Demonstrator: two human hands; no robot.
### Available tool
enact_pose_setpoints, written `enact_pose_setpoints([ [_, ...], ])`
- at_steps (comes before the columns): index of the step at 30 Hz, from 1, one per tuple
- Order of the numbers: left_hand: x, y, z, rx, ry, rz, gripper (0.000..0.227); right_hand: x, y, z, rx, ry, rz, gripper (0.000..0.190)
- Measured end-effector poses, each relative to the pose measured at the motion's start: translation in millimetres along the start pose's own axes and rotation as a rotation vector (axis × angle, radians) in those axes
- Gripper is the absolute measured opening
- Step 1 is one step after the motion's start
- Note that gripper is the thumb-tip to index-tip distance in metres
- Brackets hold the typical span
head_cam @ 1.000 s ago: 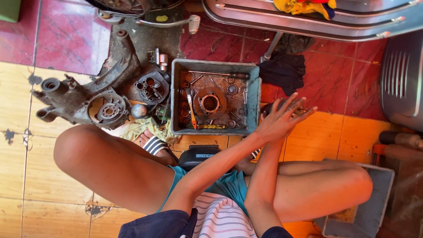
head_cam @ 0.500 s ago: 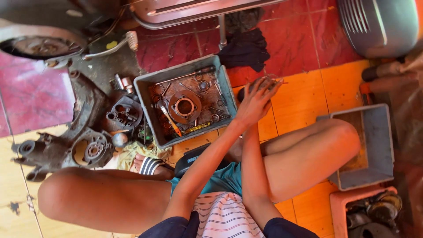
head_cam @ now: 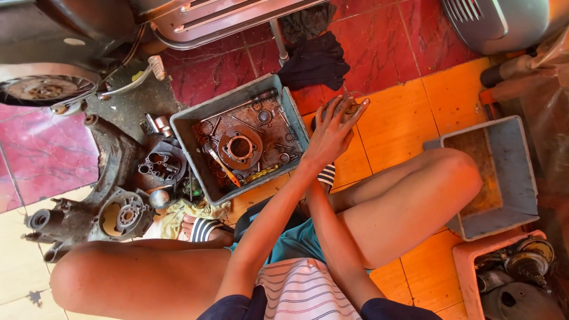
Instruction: Cleaning a motorcycle cylinder head with a brush and solvent in a tray on the floor.
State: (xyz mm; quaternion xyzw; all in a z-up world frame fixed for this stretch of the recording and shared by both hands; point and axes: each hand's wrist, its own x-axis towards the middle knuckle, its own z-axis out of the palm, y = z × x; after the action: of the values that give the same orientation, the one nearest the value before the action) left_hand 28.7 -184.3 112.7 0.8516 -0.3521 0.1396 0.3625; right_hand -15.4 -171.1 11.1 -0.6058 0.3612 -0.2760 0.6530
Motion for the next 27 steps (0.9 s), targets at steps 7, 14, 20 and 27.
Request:
enact_pose_setpoints([
  [7,-29,-51,-64,-0.116,0.126,-0.187,0.056,-40,18,26,-0.126,-0.196,-0.047,0.03],
  [14,-179,-167,-95,-0.217,0.519,-0.976,0.029,-86,-13,58,-0.688,-0.851,-0.031,0.046],
  [20,-255,-210,-60,-0.253,0.512,-1.305,0.039,-119,98,60,-1.204,-1.271,-0.119,0.033],
  [27,-296,-235,-9,-0.393,0.556,-1.494,0.031,-126,84,73,-1.041,-1.37,0.217,0.069],
])
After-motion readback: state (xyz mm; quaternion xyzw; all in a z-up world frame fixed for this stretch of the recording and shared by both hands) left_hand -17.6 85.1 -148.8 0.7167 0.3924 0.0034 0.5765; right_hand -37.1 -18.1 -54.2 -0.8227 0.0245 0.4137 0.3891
